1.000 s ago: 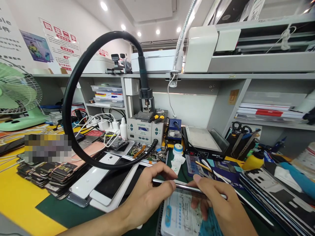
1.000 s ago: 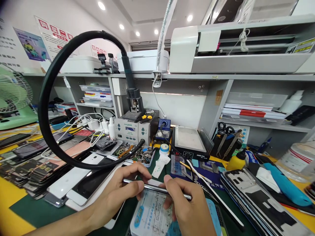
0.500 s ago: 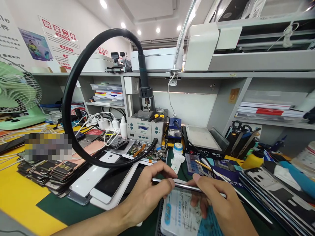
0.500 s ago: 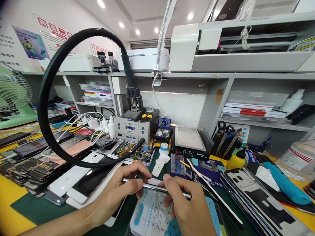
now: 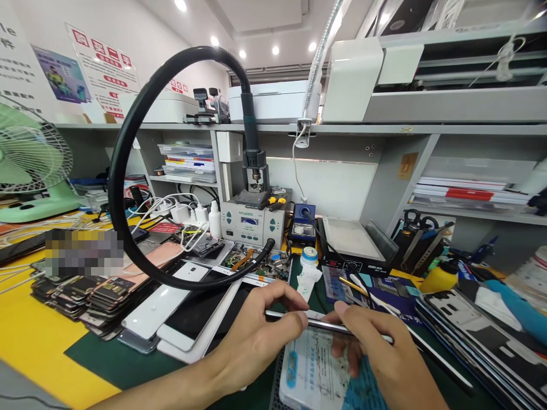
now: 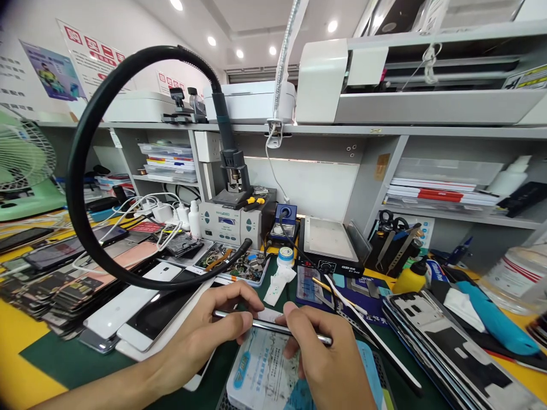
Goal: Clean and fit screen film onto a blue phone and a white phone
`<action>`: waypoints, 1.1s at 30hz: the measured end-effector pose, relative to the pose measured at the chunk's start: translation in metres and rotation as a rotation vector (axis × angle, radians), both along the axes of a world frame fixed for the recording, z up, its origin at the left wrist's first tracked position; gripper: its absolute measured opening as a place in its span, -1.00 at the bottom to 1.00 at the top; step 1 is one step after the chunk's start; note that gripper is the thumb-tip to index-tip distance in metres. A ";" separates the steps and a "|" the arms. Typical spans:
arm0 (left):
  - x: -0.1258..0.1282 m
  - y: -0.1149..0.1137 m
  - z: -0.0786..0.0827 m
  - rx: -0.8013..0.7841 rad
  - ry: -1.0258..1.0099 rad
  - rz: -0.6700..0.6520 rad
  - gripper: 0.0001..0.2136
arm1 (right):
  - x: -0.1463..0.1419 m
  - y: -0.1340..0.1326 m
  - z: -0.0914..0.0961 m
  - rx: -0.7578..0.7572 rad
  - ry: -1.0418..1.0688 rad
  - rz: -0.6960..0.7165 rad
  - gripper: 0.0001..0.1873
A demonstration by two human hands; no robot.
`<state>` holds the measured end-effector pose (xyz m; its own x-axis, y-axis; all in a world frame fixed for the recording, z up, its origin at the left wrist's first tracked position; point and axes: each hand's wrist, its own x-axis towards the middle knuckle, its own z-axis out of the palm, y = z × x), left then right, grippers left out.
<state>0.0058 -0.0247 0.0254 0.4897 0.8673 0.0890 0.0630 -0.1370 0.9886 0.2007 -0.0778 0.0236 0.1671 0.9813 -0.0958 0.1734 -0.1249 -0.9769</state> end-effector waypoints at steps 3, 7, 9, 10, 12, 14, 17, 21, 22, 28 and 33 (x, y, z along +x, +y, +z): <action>0.000 0.000 0.000 0.006 -0.002 0.000 -0.81 | 0.000 0.001 0.001 -0.002 -0.007 -0.007 -0.58; 0.000 0.000 0.001 0.008 -0.003 0.009 -0.81 | -0.001 0.002 0.002 0.012 -0.023 -0.012 -0.56; 0.001 0.000 0.000 0.012 0.001 0.012 -0.81 | -0.002 0.001 0.002 0.017 -0.019 -0.023 -0.56; 0.001 0.000 0.000 0.016 0.002 0.010 -0.81 | -0.002 0.001 0.002 0.017 -0.015 -0.031 -0.56; 0.001 0.000 -0.001 0.018 0.004 0.009 -0.80 | -0.002 0.000 0.001 0.014 -0.003 -0.040 -0.57; 0.000 0.000 -0.001 0.013 0.003 0.013 -0.80 | -0.002 -0.001 0.000 0.006 0.013 -0.040 -0.57; 0.000 -0.001 0.000 0.000 -0.003 0.009 -0.80 | -0.001 0.000 0.000 -0.013 0.044 -0.046 -0.57; -0.002 0.000 0.001 -0.073 -0.075 -0.048 -0.77 | -0.001 0.001 0.002 -0.035 0.073 -0.046 -0.57; -0.002 0.000 0.001 -0.083 -0.089 -0.057 -0.78 | -0.001 0.001 0.003 -0.032 0.076 -0.048 -0.57; 0.000 0.004 -0.004 -0.077 -0.112 -0.051 -0.79 | 0.000 0.003 0.002 -0.048 0.120 -0.028 -0.52; 0.001 0.003 -0.004 -0.062 -0.082 -0.025 -0.80 | 0.002 0.004 -0.001 -0.040 0.112 -0.012 -0.49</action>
<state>0.0069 -0.0212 0.0209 0.5048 0.8599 0.0763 -0.0211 -0.0761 0.9969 0.2022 -0.0734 0.0221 0.1648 0.9744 -0.1532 0.0620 -0.1653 -0.9843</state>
